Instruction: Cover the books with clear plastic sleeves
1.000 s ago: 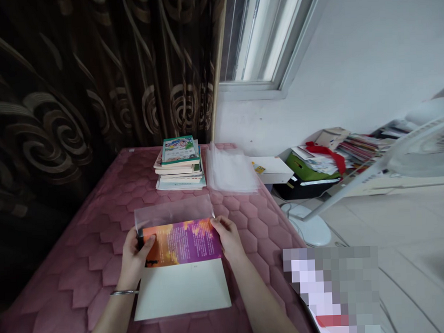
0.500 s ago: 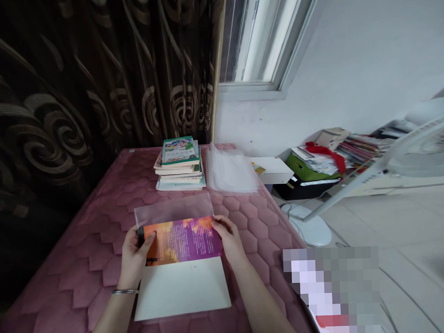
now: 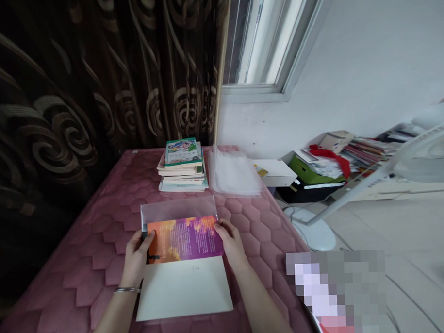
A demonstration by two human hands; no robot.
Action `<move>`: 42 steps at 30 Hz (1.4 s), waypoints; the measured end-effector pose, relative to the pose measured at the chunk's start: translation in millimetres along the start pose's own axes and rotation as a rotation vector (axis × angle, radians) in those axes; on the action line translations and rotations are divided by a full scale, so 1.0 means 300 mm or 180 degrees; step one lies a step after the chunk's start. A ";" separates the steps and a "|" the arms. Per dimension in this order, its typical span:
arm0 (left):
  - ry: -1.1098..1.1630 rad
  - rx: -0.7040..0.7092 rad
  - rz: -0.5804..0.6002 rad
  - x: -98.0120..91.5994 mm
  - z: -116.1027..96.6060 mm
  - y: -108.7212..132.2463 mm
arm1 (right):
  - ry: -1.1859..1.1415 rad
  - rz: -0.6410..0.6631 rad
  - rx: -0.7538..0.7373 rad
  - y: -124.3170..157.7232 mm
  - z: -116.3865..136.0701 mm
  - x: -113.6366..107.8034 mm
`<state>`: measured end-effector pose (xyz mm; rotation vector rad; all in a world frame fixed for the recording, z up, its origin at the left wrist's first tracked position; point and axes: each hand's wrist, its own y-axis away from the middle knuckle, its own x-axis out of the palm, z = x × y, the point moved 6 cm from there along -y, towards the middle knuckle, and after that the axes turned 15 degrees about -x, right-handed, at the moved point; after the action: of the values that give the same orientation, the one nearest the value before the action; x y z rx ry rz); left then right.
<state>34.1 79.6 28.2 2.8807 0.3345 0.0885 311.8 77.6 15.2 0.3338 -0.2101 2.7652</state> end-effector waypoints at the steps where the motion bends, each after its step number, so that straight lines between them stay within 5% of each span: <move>1: 0.0005 0.0002 -0.0012 0.001 -0.001 0.000 | 0.0004 0.0040 -0.0002 0.001 -0.006 -0.003; 10: 0.0005 -0.0200 -0.0048 0.010 -0.005 0.004 | 0.0405 0.0450 -0.0283 -0.006 0.001 0.017; 19: 0.0051 -0.0136 0.0152 0.012 -0.005 0.003 | 0.0843 0.0364 -0.0493 -0.002 0.012 0.021; 27: -0.0027 -0.0118 0.0039 0.012 0.004 -0.006 | 0.0392 0.0394 -0.0334 0.004 0.012 0.024; 37: 0.0051 -0.0112 -0.0015 0.007 0.013 -0.003 | 0.1049 0.0382 -0.0709 -0.002 0.015 0.025; 42: -0.0048 -0.0158 -0.0045 0.014 0.005 -0.008 | 0.0819 0.0379 -0.0526 0.008 0.024 0.031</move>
<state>37.8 82.4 26.2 2.8280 0.3448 0.0716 303.9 77.1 24.2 -0.0797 -0.4003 2.8471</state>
